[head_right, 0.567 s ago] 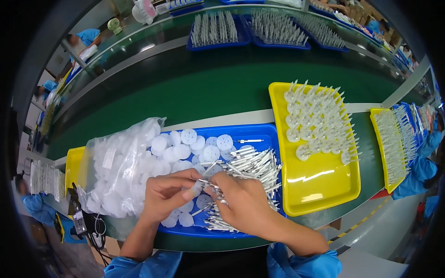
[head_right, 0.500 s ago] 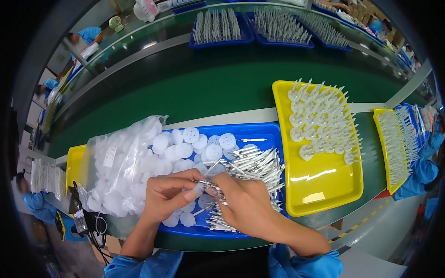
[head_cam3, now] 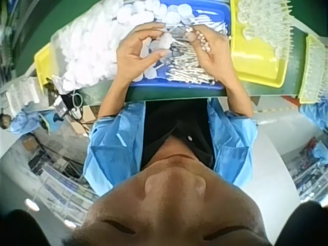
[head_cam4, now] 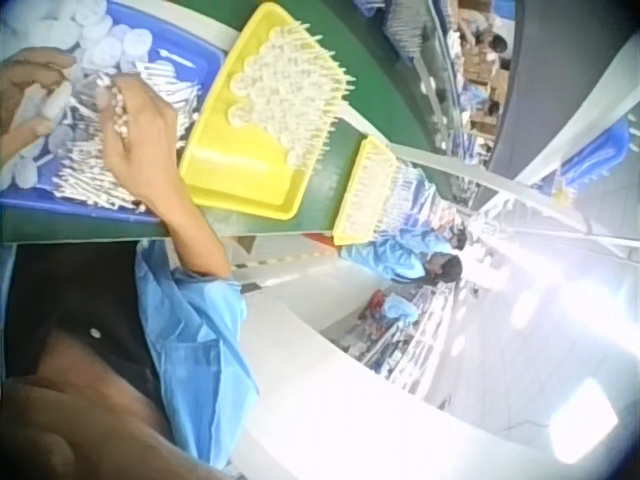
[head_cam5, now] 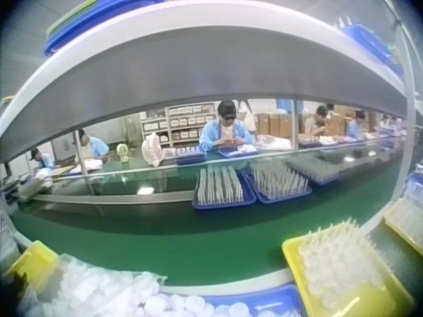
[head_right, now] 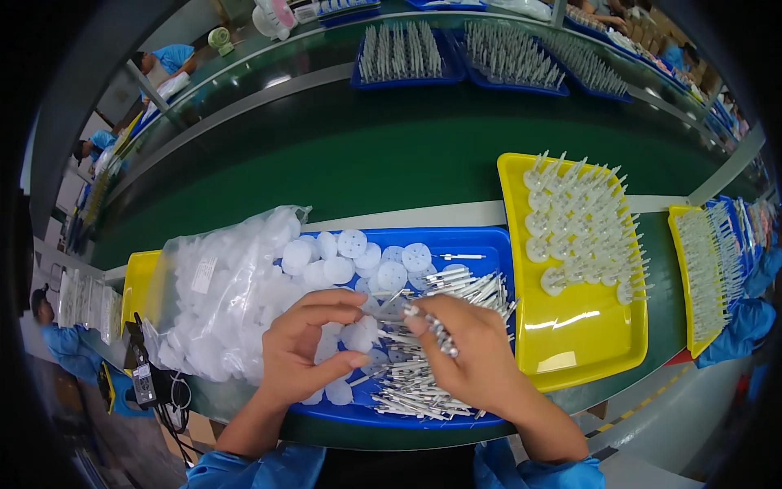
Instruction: The person inserts small white plastic rods into the holes of white circular plastic discs. The person picks up a disc from a blue tray, inserts several rods into it, and then places the completed unit into a yellow tray. The process is repeated continuously throughout the video.
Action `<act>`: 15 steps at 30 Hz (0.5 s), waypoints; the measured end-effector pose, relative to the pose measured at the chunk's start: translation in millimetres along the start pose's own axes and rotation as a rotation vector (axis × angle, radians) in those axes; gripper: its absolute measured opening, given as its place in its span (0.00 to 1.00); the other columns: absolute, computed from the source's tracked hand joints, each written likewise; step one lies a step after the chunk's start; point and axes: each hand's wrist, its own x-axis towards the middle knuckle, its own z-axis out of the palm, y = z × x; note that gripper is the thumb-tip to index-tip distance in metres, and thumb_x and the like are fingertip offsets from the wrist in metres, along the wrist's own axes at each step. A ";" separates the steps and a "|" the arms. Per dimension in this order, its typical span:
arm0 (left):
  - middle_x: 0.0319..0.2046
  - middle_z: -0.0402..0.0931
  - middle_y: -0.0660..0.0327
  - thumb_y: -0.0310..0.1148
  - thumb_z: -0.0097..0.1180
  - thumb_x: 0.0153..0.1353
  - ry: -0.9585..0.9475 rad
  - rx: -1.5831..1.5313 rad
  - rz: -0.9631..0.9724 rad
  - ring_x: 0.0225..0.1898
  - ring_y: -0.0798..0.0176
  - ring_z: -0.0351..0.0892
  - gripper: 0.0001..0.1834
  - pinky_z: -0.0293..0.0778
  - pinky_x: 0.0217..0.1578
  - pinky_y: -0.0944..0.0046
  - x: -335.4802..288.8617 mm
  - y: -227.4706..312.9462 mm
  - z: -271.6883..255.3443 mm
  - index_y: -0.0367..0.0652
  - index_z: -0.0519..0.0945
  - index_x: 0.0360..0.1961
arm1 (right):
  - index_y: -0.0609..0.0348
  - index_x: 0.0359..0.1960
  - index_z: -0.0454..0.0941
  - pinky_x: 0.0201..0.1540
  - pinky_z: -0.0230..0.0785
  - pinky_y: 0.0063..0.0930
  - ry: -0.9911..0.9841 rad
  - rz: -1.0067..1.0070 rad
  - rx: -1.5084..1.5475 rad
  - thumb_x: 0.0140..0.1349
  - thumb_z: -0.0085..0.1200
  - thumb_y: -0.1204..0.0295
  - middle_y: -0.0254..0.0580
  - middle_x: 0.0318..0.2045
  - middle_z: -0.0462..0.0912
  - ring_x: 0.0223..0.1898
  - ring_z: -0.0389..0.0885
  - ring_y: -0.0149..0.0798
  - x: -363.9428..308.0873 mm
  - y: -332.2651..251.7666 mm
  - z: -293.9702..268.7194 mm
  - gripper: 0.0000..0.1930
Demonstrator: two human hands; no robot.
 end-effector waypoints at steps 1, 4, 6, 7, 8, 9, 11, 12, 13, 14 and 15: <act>0.59 0.75 0.48 0.23 0.72 0.51 -0.015 0.059 -0.007 0.53 0.57 0.81 0.20 0.77 0.53 0.59 1.4 2.3 -0.1 0.37 0.83 0.46 | 0.62 0.44 0.79 0.32 0.76 0.35 -0.046 0.091 0.038 0.60 0.60 0.78 0.52 0.31 0.84 0.31 0.86 0.52 -3.2 -8.1 2.6 0.10; 0.60 0.74 0.47 0.23 0.74 0.49 -0.096 0.116 0.022 0.54 0.56 0.81 0.21 0.77 0.54 0.57 4.8 4.5 -4.2 0.36 0.83 0.47 | 0.62 0.44 0.78 0.32 0.76 0.34 -0.105 -0.021 0.047 0.59 0.61 0.78 0.51 0.31 0.85 0.31 0.87 0.51 -2.4 -12.0 11.1 0.11; 0.61 0.73 0.47 0.23 0.73 0.49 -0.088 0.093 0.047 0.54 0.55 0.81 0.21 0.77 0.53 0.57 2.9 4.1 -6.2 0.36 0.83 0.47 | 0.61 0.45 0.77 0.31 0.76 0.34 -0.092 -0.039 0.030 0.58 0.63 0.79 0.50 0.31 0.85 0.30 0.87 0.49 -3.0 -12.8 14.3 0.13; 0.61 0.73 0.46 0.23 0.73 0.50 -0.084 0.082 0.059 0.54 0.55 0.81 0.21 0.77 0.53 0.57 1.8 3.9 -7.1 0.36 0.83 0.47 | 0.61 0.45 0.77 0.31 0.76 0.34 -0.081 -0.035 0.036 0.57 0.63 0.79 0.50 0.31 0.85 0.30 0.87 0.49 -3.1 -13.8 16.7 0.14; 0.62 0.72 0.46 0.22 0.73 0.50 -0.072 0.040 0.054 0.54 0.54 0.81 0.20 0.77 0.53 0.57 0.9 2.7 -7.6 0.36 0.83 0.47 | 0.61 0.45 0.77 0.30 0.76 0.34 -0.068 -0.030 0.042 0.57 0.63 0.79 0.49 0.31 0.85 0.30 0.87 0.49 -3.5 -14.9 19.3 0.14; 0.62 0.72 0.46 0.22 0.72 0.50 -0.061 -0.004 0.053 0.54 0.54 0.81 0.20 0.77 0.53 0.57 0.9 0.9 -6.2 0.36 0.84 0.46 | 0.61 0.45 0.77 0.30 0.76 0.34 -0.057 -0.025 0.041 0.57 0.63 0.78 0.49 0.32 0.85 0.29 0.87 0.49 -3.9 -15.7 20.3 0.14; 0.61 0.72 0.45 0.21 0.71 0.51 -0.012 -0.045 0.057 0.54 0.53 0.81 0.18 0.76 0.54 0.57 -1.6 0.8 -4.5 0.36 0.84 0.45 | 0.60 0.46 0.77 0.29 0.76 0.35 -0.024 -0.014 0.037 0.58 0.63 0.78 0.49 0.32 0.85 0.28 0.86 0.49 -5.7 -17.9 23.6 0.14; 0.61 0.73 0.45 0.21 0.71 0.51 0.016 -0.057 0.068 0.53 0.52 0.81 0.18 0.76 0.54 0.57 -3.2 -0.8 -0.1 0.36 0.84 0.45 | 0.60 0.46 0.76 0.29 0.76 0.36 -0.010 -0.023 0.041 0.58 0.63 0.77 0.49 0.32 0.85 0.28 0.86 0.49 -7.0 -17.3 24.2 0.14; 0.60 0.74 0.44 0.20 0.71 0.51 0.035 -0.081 0.083 0.53 0.51 0.81 0.17 0.75 0.55 0.57 -2.3 -3.4 7.6 0.36 0.85 0.45 | 0.60 0.46 0.76 0.29 0.76 0.37 0.011 -0.029 0.032 0.59 0.62 0.77 0.50 0.31 0.84 0.28 0.86 0.50 -8.0 -15.1 23.9 0.14; 0.58 0.76 0.44 0.20 0.70 0.52 -0.008 0.139 0.169 0.53 0.50 0.81 0.16 0.75 0.54 0.57 -2.8 -2.2 7.8 0.36 0.85 0.44 | 0.60 0.46 0.75 0.28 0.76 0.38 0.036 -0.032 0.023 0.59 0.62 0.76 0.50 0.31 0.84 0.28 0.86 0.51 -9.7 -13.0 25.1 0.14; 0.55 0.78 0.44 0.21 0.69 0.53 -0.057 0.335 0.277 0.52 0.49 0.81 0.15 0.75 0.54 0.57 -1.0 -1.3 5.1 0.36 0.85 0.44 | 0.60 0.47 0.75 0.29 0.75 0.40 0.050 -0.026 0.031 0.60 0.61 0.75 0.52 0.32 0.84 0.29 0.85 0.53 -12.6 -9.2 27.3 0.14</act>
